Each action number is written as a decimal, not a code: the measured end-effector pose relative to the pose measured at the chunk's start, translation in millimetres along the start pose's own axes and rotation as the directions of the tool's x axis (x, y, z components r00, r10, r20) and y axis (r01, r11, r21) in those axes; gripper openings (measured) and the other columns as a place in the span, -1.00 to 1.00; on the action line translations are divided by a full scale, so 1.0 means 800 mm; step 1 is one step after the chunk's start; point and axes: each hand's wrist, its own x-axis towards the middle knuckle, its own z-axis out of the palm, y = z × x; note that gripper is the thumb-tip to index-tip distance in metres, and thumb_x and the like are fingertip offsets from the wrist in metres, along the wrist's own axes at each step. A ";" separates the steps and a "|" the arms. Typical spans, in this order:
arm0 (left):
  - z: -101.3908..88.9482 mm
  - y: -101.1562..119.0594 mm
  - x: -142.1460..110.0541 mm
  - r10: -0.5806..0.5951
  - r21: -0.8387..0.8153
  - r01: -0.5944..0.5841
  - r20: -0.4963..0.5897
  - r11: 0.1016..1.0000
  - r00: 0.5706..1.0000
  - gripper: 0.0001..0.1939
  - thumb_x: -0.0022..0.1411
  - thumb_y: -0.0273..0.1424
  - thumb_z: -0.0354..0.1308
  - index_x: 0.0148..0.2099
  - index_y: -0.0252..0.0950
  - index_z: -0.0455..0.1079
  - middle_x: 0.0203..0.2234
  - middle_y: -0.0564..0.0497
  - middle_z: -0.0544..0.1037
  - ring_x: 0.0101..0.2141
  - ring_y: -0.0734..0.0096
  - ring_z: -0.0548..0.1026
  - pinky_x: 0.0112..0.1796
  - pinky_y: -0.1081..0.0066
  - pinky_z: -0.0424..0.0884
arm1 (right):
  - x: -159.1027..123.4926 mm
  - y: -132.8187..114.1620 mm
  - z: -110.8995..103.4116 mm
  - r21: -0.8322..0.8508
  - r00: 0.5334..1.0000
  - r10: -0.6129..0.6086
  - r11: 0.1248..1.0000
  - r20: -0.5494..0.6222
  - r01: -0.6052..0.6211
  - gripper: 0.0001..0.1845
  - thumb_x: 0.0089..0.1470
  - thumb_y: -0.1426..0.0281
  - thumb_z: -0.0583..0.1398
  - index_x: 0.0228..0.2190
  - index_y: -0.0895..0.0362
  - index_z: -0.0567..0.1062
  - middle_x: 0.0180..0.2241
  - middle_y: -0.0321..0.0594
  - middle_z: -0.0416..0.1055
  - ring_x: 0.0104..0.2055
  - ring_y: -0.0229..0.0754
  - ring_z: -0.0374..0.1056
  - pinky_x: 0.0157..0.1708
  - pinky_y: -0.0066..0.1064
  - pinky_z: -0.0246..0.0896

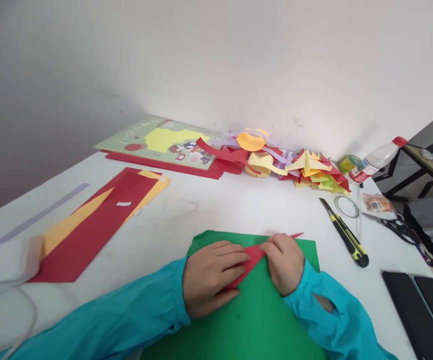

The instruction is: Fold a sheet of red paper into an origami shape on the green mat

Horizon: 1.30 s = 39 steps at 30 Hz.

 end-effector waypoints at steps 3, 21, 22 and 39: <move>-0.002 -0.009 0.001 0.011 -0.016 -0.012 -0.015 1.000 1.000 -0.74 0.07 -0.30 0.12 -0.21 -0.34 0.36 -0.19 -0.09 0.46 -0.14 0.21 0.36 -0.17 0.23 0.28 | 0.011 -0.010 0.009 0.238 0.985 -0.142 0.964 0.101 0.115 -0.82 0.08 0.49 0.01 -0.36 0.14 0.41 -0.40 -0.15 0.34 -0.34 -0.19 0.23 -0.34 -0.34 0.18; -0.008 -0.005 -0.013 -0.230 -0.122 0.229 0.005 0.966 0.973 -0.76 0.16 -0.49 -0.09 -0.47 -0.33 0.35 -0.49 -0.04 0.33 -0.44 0.40 0.25 -0.46 0.39 0.23 | 0.024 -0.013 0.015 0.349 0.959 -0.058 0.936 0.278 -0.044 -0.82 -0.05 0.24 0.23 -0.49 0.10 0.50 -0.44 -0.24 0.25 -0.36 -0.20 0.18 -0.36 -0.33 0.07; -0.008 -0.006 -0.013 -0.271 -0.153 0.271 0.021 0.950 0.962 -0.77 0.16 -0.50 -0.08 -0.48 -0.33 0.34 -0.47 -0.04 0.32 -0.42 0.39 0.25 -0.44 0.39 0.24 | 0.024 -0.014 0.015 0.338 0.959 -0.052 0.940 0.280 -0.048 -0.80 -0.02 0.24 0.20 -0.50 0.11 0.49 -0.45 -0.23 0.25 -0.36 -0.20 0.18 -0.36 -0.32 0.07; -0.013 -0.016 -0.014 -0.437 -0.238 0.450 0.107 0.861 0.893 -0.85 0.05 -0.44 0.14 -0.54 -0.35 0.32 -0.38 -0.04 0.31 -0.34 0.34 0.24 -0.32 0.33 0.25 | 0.030 -0.021 0.010 0.274 0.928 -0.031 0.959 0.371 -0.077 -0.81 0.03 0.32 0.14 -0.52 0.13 0.47 -0.43 -0.22 0.25 -0.33 -0.19 0.16 -0.35 -0.33 0.04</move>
